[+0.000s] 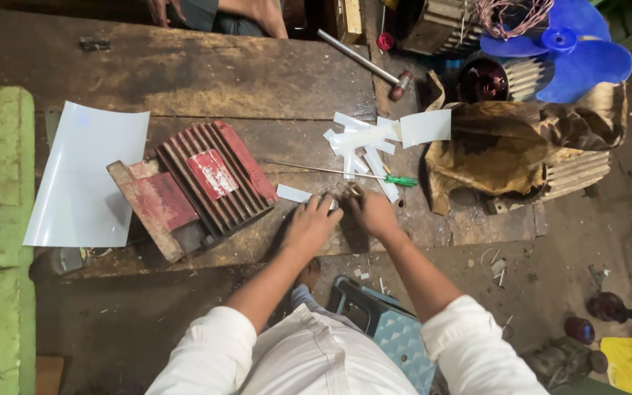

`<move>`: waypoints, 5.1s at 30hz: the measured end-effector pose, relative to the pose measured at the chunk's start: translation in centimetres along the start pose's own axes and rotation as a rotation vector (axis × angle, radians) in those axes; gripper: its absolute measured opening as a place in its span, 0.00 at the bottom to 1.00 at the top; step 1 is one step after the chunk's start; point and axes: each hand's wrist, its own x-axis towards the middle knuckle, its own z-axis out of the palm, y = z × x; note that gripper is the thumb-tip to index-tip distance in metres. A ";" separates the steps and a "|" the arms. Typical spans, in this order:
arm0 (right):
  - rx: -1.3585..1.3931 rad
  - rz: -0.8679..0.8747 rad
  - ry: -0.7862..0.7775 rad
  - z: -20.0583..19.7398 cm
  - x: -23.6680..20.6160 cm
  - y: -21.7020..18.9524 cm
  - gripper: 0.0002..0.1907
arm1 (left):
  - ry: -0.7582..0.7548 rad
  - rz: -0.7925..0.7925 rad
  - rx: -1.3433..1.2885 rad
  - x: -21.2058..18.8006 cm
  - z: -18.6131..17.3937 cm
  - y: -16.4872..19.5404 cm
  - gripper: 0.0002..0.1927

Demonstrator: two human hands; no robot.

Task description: The person cuts small white strips from a sheet using scissors and inserts them into the slots of a red finned metal component on a workbench. The person repeats this process multiple times, handling the strips and component by hand.

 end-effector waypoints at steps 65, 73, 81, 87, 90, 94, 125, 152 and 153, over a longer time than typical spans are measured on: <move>0.072 -0.265 0.002 -0.8 1.8 4.1 0.13 | -0.127 -0.107 0.213 1.8 3.1 4.4 0.17; 0.224 -0.172 0.358 -2.5 0.2 7.6 0.26 | -0.040 0.084 0.199 5.4 1.7 4.6 0.12; 0.337 -0.538 0.648 -6.1 -5.6 2.1 0.30 | 0.423 -0.337 -0.424 5.1 -4.3 7.4 0.13; 0.409 -0.623 0.693 -5.6 -8.7 -4.4 0.23 | 0.219 -0.484 -0.656 0.4 -10.5 4.7 0.09; 0.588 -0.570 0.632 -3.2 -9.4 -7.1 0.18 | 0.252 -0.339 -0.471 -2.7 -13.8 1.6 0.07; 0.956 -0.340 0.350 2.4 -9.9 -11.2 0.13 | 0.403 -0.318 0.065 -5.8 -18.4 -6.5 0.10; 1.582 0.103 0.139 16.2 -7.6 -23.0 0.10 | 0.307 -0.403 0.094 -12.6 -16.2 -14.4 0.17; 1.018 -0.097 0.504 15.9 -9.1 -23.8 0.10 | -0.582 -0.798 -0.691 -6.1 -20.2 -24.6 0.36; 1.011 -0.109 0.560 16.0 -9.1 -23.9 0.09 | -0.588 -0.831 -0.721 -6.1 -20.1 -24.8 0.36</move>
